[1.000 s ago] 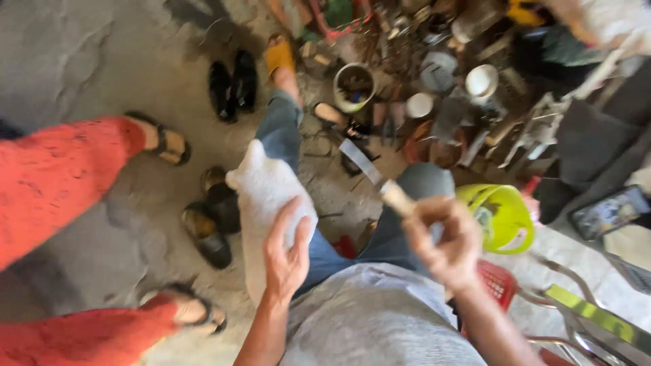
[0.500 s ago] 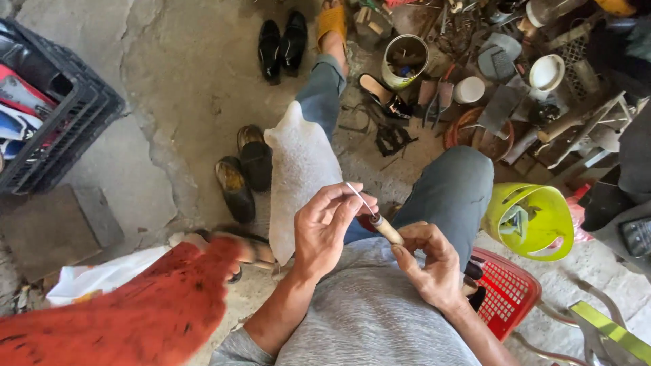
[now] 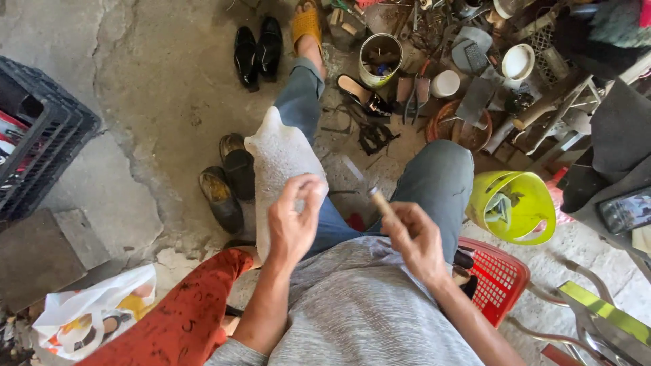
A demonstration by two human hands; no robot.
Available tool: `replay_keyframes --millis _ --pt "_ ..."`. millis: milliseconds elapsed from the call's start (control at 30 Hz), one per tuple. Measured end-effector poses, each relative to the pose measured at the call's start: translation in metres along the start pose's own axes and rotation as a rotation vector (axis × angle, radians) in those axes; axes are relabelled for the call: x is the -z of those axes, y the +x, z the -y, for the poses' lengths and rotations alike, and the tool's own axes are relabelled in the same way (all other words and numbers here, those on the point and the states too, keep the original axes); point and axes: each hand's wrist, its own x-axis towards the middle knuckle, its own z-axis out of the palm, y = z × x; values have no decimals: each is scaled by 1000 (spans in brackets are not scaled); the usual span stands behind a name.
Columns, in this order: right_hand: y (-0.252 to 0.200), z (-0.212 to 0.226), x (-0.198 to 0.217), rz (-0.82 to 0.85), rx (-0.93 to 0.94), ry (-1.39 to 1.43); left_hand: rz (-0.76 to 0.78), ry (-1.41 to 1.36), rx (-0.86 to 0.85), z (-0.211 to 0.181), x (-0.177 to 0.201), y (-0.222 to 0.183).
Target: Repairing various types of footwear by inspecting soles, applying adhesive, and reassembling components.
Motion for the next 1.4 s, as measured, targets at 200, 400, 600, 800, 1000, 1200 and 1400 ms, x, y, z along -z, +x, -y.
replay_keyframes --millis 200,400,600,800,1000,1200,1400 --pt "62 -22 13 -87 -50 63 -132 681 -183 59 11 14" --pt "150 -62 16 -84 -180 182 -68 913 -38 112 -7 9" --pt "220 -97 15 -80 -376 244 -61 852 3 113 -5 15" --pt "252 -114 10 -128 -437 244 -98 897 -51 124 -7 16" --pt "283 -120 3 -167 -485 248 -149 904 -97 120 -8 19" --pt "321 -143 -1 -197 -487 224 -188 924 -124 109 -4 21" --pt "349 -137 -11 -181 -510 211 -220 933 -135 103 0 23"
